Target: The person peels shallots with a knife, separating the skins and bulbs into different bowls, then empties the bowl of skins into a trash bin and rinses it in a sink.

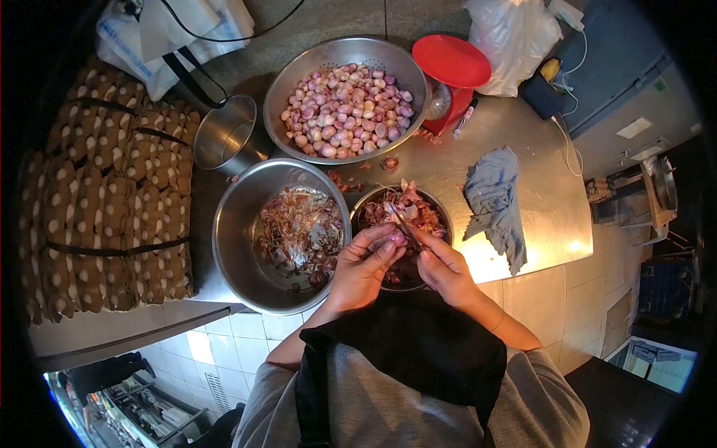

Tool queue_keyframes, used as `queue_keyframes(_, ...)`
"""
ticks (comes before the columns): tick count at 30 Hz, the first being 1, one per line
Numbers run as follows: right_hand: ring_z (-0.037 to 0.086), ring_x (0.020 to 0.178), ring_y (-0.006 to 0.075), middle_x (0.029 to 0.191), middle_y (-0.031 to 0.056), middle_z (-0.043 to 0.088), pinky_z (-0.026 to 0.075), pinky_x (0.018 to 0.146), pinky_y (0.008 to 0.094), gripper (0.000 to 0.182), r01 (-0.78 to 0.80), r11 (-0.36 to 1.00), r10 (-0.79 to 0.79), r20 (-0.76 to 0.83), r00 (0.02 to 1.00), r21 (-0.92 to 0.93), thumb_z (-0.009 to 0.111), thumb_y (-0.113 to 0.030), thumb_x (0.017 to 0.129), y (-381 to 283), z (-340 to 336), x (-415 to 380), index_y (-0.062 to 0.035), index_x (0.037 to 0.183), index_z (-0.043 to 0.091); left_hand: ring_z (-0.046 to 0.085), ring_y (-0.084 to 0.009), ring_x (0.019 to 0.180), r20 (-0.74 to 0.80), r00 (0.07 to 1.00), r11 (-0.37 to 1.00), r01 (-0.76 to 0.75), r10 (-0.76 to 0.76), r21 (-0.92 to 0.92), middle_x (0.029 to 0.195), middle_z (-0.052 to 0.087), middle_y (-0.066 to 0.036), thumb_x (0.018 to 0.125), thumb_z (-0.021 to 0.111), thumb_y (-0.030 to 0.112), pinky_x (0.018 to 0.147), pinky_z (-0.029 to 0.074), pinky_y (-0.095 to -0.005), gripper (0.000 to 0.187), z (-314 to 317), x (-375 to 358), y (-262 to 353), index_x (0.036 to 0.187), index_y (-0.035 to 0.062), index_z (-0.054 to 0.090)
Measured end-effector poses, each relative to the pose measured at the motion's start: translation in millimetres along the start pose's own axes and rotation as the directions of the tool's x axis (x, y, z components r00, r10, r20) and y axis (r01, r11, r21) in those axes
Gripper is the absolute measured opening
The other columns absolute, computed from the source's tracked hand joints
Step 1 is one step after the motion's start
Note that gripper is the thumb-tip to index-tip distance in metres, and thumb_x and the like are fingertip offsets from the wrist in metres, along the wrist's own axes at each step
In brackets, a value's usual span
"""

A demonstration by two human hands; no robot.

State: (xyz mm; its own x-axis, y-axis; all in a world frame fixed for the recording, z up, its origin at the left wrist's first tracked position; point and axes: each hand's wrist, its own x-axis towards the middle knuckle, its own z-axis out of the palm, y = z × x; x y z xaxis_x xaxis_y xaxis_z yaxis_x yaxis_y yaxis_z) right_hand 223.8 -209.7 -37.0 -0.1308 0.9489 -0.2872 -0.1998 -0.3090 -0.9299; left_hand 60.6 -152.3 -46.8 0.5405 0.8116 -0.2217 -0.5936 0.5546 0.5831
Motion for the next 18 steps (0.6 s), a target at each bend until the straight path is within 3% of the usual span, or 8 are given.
queue_keyframes(3,0.047,0.11,0.0231,0.12,0.0136,0.048,0.034,0.092,0.0283,0.042,-0.041,0.999,0.041,0.013,0.999,0.036,0.043,-0.016,0.089,-2,0,-2,0.0002,0.127,0.034,0.055,-0.0145,0.094,-0.024,0.999,1.0,0.023,-0.023,-0.015,0.101,0.058,-0.006,0.083,0.051,-0.002,0.087,0.044,-0.0302,0.026,4,0,2,0.107,0.0062,0.054)
queue_keyframes(5,0.046,0.11,0.0224,0.12,0.0137,0.048,0.033,0.093,0.028,0.041,0.168,0.974,-0.166,0.03,0.986,-0.151,0.043,-0.016,0.089,-2,4,-2,0.0,0.127,0.034,0.055,-0.0145,0.094,-0.045,0.999,1.0,0.009,-0.009,0.004,0.101,0.058,-0.006,0.083,0.051,-0.001,0.086,0.044,-0.0305,0.025,1,0,-1,0.107,0.0061,0.054)
queue_keyframes(8,0.044,0.112,0.0206,0.122,0.0136,0.047,0.031,0.095,0.0278,0.041,0.431,0.802,-0.44,0.079,0.894,-0.414,0.043,-0.016,0.09,-1,5,2,-0.0001,0.126,0.036,0.055,-0.0144,0.093,-0.041,0.999,0.999,-0.027,0.029,0.036,0.101,0.057,-0.006,0.083,0.051,-0.001,0.085,0.045,-0.0311,0.024,-3,-1,-5,0.106,0.0057,0.055)
queue_keyframes(11,0.042,0.114,0.0199,0.123,0.0136,0.046,0.03,0.095,0.0277,0.039,0.183,0.962,-0.183,0.021,0.983,-0.204,0.043,-0.015,0.089,-8,5,-2,0.0002,0.125,0.037,0.055,-0.0142,0.093,-0.037,0.998,0.997,-0.052,0.053,0.051,0.101,0.057,-0.005,0.083,0.051,-0.001,0.084,0.046,-0.0308,0.024,-2,-2,-4,0.106,0.0055,0.054)
queue_keyframes(13,0.041,0.116,0.02,0.123,0.0137,0.046,0.029,0.096,0.0278,0.039,-0.022,0.998,0.023,0.006,1.0,-0.058,0.043,-0.015,0.089,-14,6,-5,0.0003,0.125,0.038,0.055,-0.0141,0.092,-0.06,0.996,0.996,-0.058,0.062,0.075,0.101,0.057,-0.005,0.083,0.052,0.0,0.082,0.047,-0.0301,0.024,4,-2,-1,0.106,0.0052,0.054)
queue_keyframes(15,0.045,0.108,0.0188,0.119,0.0129,0.048,0.032,0.091,0.0265,0.039,0.019,0.994,-0.017,0.013,1.0,-0.104,0.043,-0.015,0.089,-14,6,-5,-0.0001,0.125,0.038,0.055,-0.0139,0.092,-0.101,0.992,0.991,-0.059,0.071,0.117,0.1,0.057,-0.005,0.083,0.052,0.001,0.081,0.048,-0.0291,0.023,13,-3,3,0.105,0.0047,0.054)
queue_keyframes(18,0.055,0.088,0.0156,0.109,0.0106,0.053,0.041,0.078,0.0232,0.039,0.389,0.836,-0.391,0.079,0.917,-0.388,0.042,-0.015,0.09,-4,7,1,-0.0011,0.126,0.037,0.055,-0.0136,0.091,-0.108,0.992,0.988,-0.052,0.068,0.145,0.098,0.057,-0.006,0.083,0.053,0.002,0.08,0.048,-0.0282,0.023,12,-4,3,0.105,0.004,0.052)
